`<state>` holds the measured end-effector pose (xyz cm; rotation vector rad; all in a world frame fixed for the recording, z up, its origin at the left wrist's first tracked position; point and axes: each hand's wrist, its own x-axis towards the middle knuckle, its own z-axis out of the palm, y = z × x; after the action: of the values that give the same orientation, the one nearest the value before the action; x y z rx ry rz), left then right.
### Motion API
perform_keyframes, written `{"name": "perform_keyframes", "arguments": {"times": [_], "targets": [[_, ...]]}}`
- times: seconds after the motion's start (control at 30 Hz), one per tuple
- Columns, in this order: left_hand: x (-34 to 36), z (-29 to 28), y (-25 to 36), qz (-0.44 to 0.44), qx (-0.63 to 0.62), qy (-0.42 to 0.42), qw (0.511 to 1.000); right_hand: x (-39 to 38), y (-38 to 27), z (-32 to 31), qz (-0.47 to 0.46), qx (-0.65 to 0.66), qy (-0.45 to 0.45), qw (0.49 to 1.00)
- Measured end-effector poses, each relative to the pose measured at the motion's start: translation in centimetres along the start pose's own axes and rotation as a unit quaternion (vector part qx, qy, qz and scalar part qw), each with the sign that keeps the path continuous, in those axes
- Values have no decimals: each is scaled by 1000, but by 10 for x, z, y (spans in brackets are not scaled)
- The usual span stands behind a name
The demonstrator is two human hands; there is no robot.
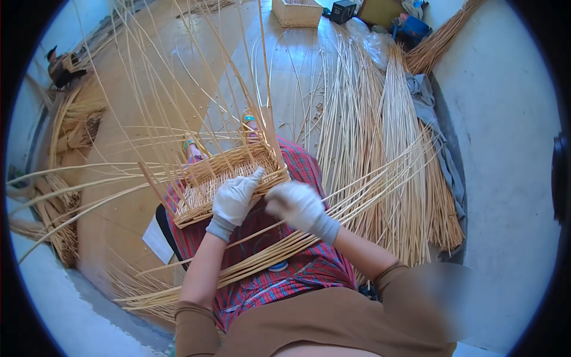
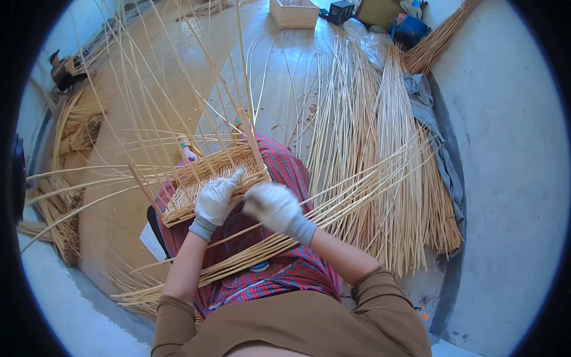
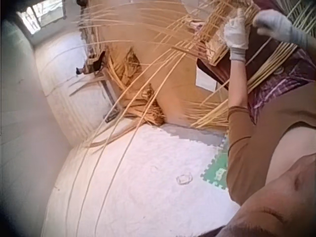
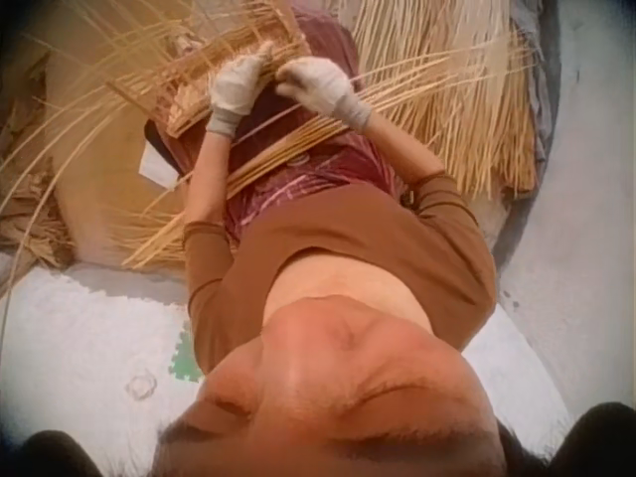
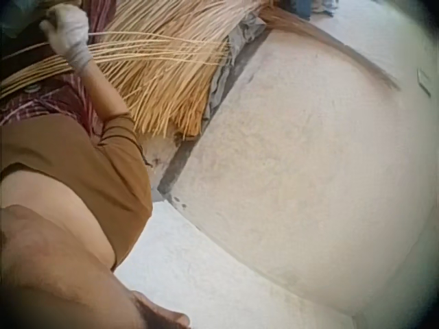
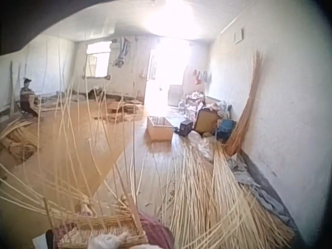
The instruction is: Weaving a rectangular basket using long reeds or wooden strips.
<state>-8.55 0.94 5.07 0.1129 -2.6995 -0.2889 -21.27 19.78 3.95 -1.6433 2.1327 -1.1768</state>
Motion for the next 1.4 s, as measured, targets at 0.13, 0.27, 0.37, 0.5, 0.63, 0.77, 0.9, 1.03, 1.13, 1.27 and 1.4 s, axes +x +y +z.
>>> {"name": "perform_keyframes", "arguments": {"times": [0.13,0.27,0.37,0.5,0.63,0.77,0.9,1.03,1.13,1.27,1.4], "targets": [[-35,-27,24,-66,-29,51,996,-12,-10,-19,-17,-138,-189,972],[-101,-69,2,-145,31,90,985,-2,28,-92,-44,-198,200,959],[-112,-79,-7,-259,-54,231,936,0,41,-108,65,-183,306,932],[-72,-56,38,-312,-175,108,927,4,6,-60,218,458,28,861],[-47,-41,62,-306,-440,-106,837,7,-28,-55,220,473,-35,853],[-70,-48,24,-372,-449,-20,812,12,9,-116,147,358,252,887],[-90,-44,-1,-508,-385,124,760,-1,49,-131,173,355,305,866],[-73,-31,7,-493,-451,278,690,-11,55,-134,169,355,297,870],[-49,-31,17,-466,-434,298,712,-12,53,-139,158,311,302,887],[-10,-25,29,-410,-538,222,702,-8,66,-132,186,331,258,888],[24,2,35,-455,-562,-44,689,1,98,-125,227,369,221,874]]}}
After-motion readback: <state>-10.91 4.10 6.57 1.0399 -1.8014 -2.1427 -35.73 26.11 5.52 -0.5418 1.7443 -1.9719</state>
